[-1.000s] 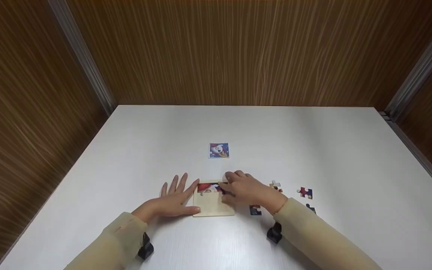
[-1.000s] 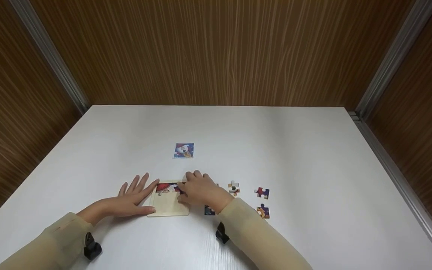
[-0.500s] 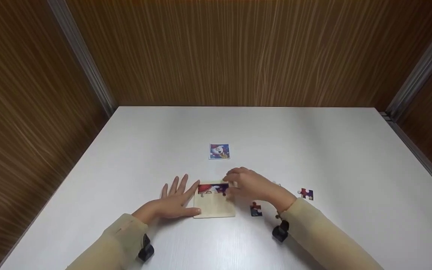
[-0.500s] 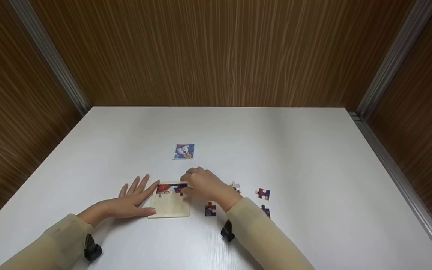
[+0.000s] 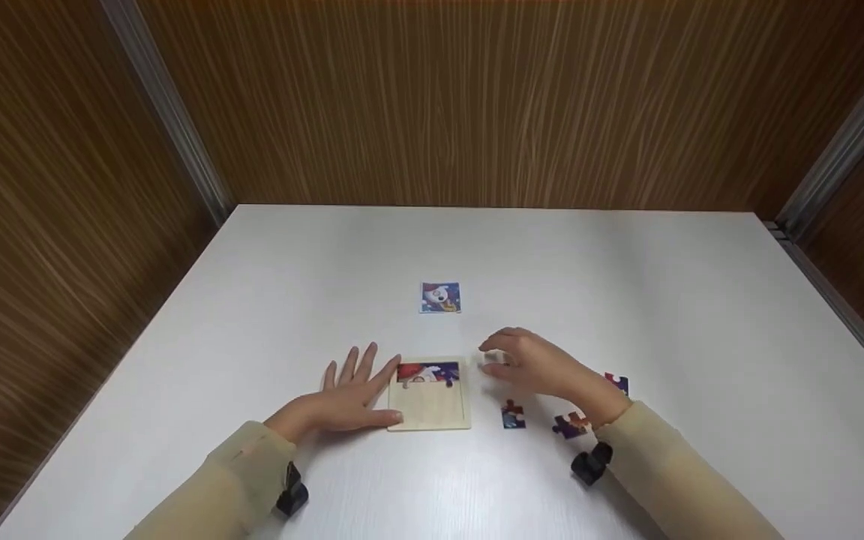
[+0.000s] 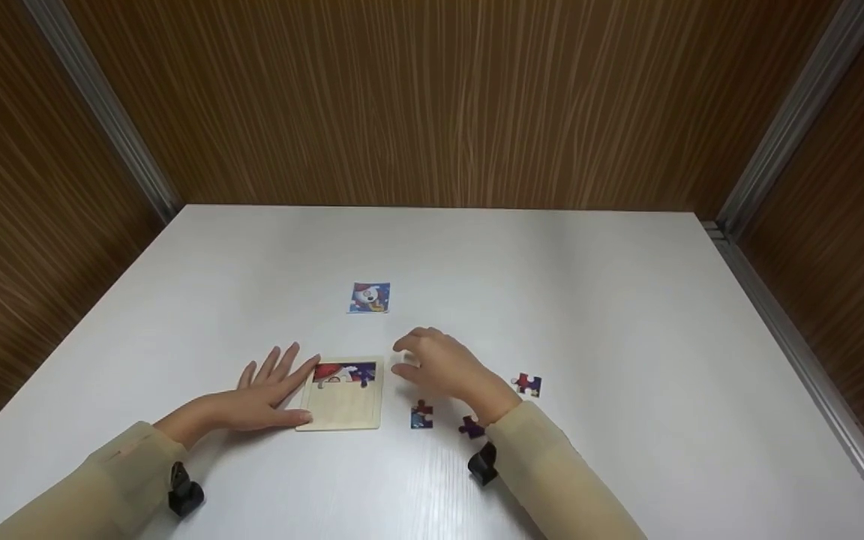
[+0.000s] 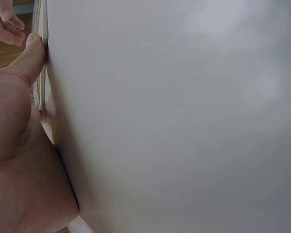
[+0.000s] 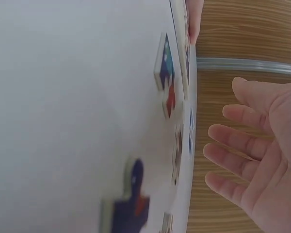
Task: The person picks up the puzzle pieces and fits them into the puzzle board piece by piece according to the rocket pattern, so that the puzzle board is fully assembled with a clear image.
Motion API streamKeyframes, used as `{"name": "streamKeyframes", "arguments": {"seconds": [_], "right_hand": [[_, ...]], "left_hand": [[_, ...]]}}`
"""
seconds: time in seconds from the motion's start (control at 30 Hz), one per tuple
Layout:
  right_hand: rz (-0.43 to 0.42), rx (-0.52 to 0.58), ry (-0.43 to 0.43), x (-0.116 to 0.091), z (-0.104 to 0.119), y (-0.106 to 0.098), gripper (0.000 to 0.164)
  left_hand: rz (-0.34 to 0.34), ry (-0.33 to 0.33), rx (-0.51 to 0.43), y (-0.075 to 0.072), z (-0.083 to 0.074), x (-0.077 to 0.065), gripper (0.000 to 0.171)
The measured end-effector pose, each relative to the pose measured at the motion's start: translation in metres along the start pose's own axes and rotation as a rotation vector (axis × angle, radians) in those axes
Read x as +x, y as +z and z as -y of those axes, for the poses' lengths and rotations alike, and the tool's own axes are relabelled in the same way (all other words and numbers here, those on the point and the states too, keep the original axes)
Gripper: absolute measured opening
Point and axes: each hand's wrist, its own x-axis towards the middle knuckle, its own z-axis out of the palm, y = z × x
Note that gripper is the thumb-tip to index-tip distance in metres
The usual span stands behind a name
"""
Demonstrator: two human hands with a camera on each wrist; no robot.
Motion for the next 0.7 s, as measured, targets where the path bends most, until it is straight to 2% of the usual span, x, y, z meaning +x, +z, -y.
{"name": "streamKeyframes", "arguments": {"seconds": [0.23,0.7], "right_hand": [[-0.019,0.034,0.078,-0.012,-0.012,-0.006,0.034],[-0.021,0.049,0.119,-0.027,-0.027,-0.01,0.038]], "left_hand": [[-0.005,-0.006,0.005,0.0,-0.001,0.0,0.09],[-0.002,0.001,0.003,0.001,0.001,0.002,0.09]]}}
